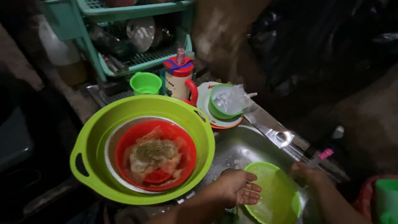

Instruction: The person stirs a yellow liquid in a pot on a gas stove using a wooden spatula, then covers the pot. The person then washes a red bowl with a sponge and soap at the sink, rinses it, and places it in a dish rack.

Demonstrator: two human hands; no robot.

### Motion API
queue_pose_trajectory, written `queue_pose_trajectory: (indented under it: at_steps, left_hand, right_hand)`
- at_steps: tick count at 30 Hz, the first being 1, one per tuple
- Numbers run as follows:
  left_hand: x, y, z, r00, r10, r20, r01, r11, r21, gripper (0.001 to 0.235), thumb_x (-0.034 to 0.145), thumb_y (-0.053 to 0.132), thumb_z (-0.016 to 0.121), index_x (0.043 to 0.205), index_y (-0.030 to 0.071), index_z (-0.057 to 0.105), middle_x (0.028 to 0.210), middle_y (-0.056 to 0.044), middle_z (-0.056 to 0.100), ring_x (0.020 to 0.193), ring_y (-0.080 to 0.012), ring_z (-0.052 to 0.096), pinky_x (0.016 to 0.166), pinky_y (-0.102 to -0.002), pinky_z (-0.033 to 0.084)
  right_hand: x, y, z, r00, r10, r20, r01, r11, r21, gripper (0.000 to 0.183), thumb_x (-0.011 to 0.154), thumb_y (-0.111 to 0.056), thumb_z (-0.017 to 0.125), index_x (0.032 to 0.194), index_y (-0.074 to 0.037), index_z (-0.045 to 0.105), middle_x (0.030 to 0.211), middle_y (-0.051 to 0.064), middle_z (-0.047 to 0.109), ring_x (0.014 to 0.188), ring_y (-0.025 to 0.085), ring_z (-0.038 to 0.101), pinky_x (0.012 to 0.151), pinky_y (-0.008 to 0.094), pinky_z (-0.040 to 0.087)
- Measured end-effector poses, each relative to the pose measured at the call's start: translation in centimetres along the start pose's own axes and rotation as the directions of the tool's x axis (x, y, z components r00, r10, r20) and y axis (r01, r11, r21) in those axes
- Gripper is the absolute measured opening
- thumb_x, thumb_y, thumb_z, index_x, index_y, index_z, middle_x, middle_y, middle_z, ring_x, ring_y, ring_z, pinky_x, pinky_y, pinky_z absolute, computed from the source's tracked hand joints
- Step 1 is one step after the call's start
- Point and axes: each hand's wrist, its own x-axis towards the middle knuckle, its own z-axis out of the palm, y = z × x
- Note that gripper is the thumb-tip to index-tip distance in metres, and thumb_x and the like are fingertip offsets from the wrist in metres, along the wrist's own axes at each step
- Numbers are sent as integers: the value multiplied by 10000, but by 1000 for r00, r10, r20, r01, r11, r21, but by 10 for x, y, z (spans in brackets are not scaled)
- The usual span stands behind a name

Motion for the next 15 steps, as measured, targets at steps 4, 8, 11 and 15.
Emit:
queue_pose_trajectory:
  at_steps: [4,8,11,15]
  left_hand:
    - [27,3,0,999,-28,29,29,998,-48,379,1017,213,553,1347,26,550,1197,-190,648,1009,-349,668,856,-463,607]
    - [65,10,6,989,-58,137,72,993,-99,377,1062,179,580,1331,-71,499,1259,-222,616,1060,-352,667,925,-452,598]
    - [95,23,26,989,-12,148,33,989,-144,355,1027,181,460,1287,-58,498,1300,-247,615,1131,-372,667,968,-451,581]
    - [119,44,59,996,36,82,-15,971,-238,335,1030,178,416,1288,-29,475,1376,-267,559,1213,-408,607,1021,-479,545]
  right_hand:
    - [29,7,-13,999,-9,39,9,1000,-3,394,841,-211,682,1183,-15,701,1035,221,735,899,327,717,784,462,570]
    - [41,13,-31,998,-23,55,23,1000,1,362,870,-176,627,1187,-24,715,1023,234,749,888,338,727,795,479,584]
    - [32,11,-35,999,-33,32,35,998,-54,351,891,-151,585,1190,-31,725,1014,244,760,881,345,733,804,492,595]
    - [18,4,-27,995,-76,-62,40,893,-448,316,887,-93,644,1195,-46,704,1038,166,739,884,278,707,818,442,573]
